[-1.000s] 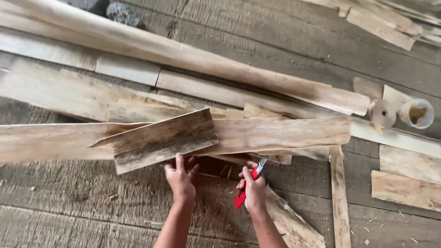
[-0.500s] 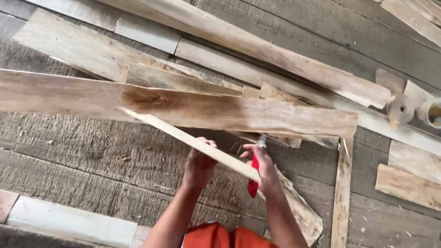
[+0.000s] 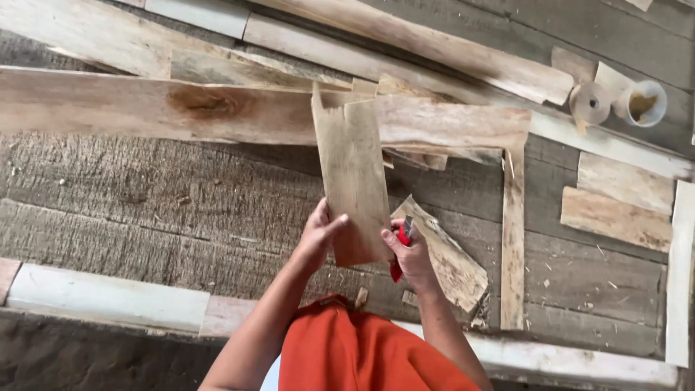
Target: Cutting thin strips of wood veneer using a utility knife on a wooden floor
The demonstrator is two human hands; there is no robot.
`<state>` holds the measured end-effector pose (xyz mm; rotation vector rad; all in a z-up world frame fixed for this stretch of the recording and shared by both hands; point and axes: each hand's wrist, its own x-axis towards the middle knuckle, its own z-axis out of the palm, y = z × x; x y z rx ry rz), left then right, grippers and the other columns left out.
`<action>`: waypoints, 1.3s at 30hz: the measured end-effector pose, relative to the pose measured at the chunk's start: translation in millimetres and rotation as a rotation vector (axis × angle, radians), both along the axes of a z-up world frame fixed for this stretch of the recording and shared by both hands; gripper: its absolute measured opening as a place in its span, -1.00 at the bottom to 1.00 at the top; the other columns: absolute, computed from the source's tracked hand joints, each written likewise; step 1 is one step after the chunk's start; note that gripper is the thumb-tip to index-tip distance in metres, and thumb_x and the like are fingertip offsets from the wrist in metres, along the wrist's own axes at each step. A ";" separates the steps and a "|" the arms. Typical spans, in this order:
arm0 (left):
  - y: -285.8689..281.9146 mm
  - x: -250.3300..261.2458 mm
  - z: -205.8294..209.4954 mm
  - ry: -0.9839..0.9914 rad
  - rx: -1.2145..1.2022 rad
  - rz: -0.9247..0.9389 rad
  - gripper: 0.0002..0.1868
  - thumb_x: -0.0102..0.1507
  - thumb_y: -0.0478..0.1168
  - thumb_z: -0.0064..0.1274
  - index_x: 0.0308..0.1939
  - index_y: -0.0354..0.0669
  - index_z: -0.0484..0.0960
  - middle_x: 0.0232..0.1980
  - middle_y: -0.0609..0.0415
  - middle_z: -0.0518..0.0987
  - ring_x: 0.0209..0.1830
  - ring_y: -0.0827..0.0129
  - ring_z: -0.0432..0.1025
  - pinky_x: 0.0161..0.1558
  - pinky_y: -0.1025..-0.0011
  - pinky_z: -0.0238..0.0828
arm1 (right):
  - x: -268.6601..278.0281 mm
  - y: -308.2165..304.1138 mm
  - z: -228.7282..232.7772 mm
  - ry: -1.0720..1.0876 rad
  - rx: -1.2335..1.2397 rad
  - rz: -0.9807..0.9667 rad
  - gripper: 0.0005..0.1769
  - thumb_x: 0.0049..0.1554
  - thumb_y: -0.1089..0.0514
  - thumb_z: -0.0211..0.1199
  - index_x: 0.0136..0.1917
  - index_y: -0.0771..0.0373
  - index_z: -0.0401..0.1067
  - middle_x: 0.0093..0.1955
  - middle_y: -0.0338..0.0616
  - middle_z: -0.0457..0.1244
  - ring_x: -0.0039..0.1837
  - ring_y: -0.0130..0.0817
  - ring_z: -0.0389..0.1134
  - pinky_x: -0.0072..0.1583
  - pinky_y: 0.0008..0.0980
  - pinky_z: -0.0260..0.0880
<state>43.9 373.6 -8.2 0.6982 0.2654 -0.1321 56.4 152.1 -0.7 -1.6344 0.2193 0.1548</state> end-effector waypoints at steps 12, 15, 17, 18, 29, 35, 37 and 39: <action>60.0 -14.1 32.8 0.106 1.037 -0.449 -0.16 0.06 -0.23 0.15 0.41 0.62 0.45 0.36 0.29 0.54 0.41 0.23 0.36 0.34 0.25 0.22 | -31.0 -31.7 16.1 0.131 -1.189 0.200 -0.05 -0.01 -0.01 0.52 0.54 -0.11 0.11 0.41 -0.06 0.03 0.22 0.27 0.39 0.19 0.34 0.46; 66.3 -18.5 35.1 0.193 1.128 -0.549 -0.17 -0.03 -0.32 0.09 0.35 0.40 0.54 0.35 0.13 0.56 0.42 0.03 0.34 0.36 0.18 0.24 | -17.5 -49.0 -10.3 0.125 -1.200 0.213 -0.02 -0.06 -0.09 0.54 0.52 -0.17 0.11 0.35 -0.12 0.00 0.19 0.28 0.40 0.18 0.32 0.46; 70.0 -17.3 40.4 0.193 1.232 -0.671 -0.21 -0.06 -0.30 0.12 0.29 0.35 0.59 0.33 0.08 0.58 0.40 -0.05 0.36 0.37 0.13 0.25 | 0.0 -66.9 -37.3 -0.027 -1.225 0.024 -0.37 0.07 -0.06 0.43 0.35 -0.11 0.27 0.20 -0.12 0.08 0.03 0.26 0.45 0.08 0.26 0.52; 70.8 -15.1 47.3 0.190 1.235 -0.674 -0.21 -0.06 -0.30 0.12 0.29 0.35 0.59 0.33 0.08 0.58 0.40 -0.05 0.36 0.37 0.13 0.25 | 7.1 -78.2 -41.6 -0.025 -1.223 0.019 -0.37 0.07 -0.06 0.43 0.35 -0.11 0.27 0.20 -0.12 0.08 0.03 0.26 0.45 0.08 0.26 0.52; 28.8 30.3 -46.7 -0.105 2.131 -0.515 -0.24 0.13 0.01 -0.02 0.48 0.43 0.35 0.29 0.04 0.47 0.38 -0.06 0.24 0.42 -0.48 -0.37 | -29.3 -93.0 -59.7 -0.166 -1.030 -0.127 -0.59 -0.05 0.05 0.48 0.01 0.15 0.40 -0.11 -0.02 0.20 -0.01 0.22 0.41 0.02 0.11 0.47; -62.5 -4.1 4.9 -0.384 1.999 -0.558 -0.26 0.31 0.03 0.04 0.56 0.09 0.25 0.71 -0.09 -0.13 0.66 -0.23 -0.37 0.44 -0.48 -0.42 | -53.5 -80.6 3.8 0.282 -0.582 -0.097 -0.50 0.06 -0.21 0.31 0.16 0.05 0.36 0.00 0.02 0.32 0.16 0.07 0.39 0.19 0.08 0.33; -78.9 -2.0 -5.6 -0.411 1.974 -0.608 -0.27 0.34 0.04 -0.08 0.60 0.09 0.16 0.71 -0.07 -0.17 0.67 -0.19 -0.42 0.46 -0.42 -0.46 | -49.3 -82.7 5.6 0.269 -0.476 -0.057 -0.59 0.10 -0.14 0.21 0.13 0.08 0.38 -0.09 -0.04 0.32 0.05 -0.05 0.39 0.14 -0.02 0.36; -89.7 -1.4 -7.2 -0.434 1.946 -0.658 -0.28 0.38 0.04 -0.20 0.63 0.10 0.07 0.72 -0.04 -0.20 0.68 -0.16 -0.48 0.49 -0.37 -0.51 | -45.8 -83.4 3.0 0.256 -0.372 -0.015 -0.67 0.15 -0.07 0.12 0.09 0.11 0.40 -0.18 -0.10 0.32 -0.07 -0.16 0.39 0.08 -0.13 0.40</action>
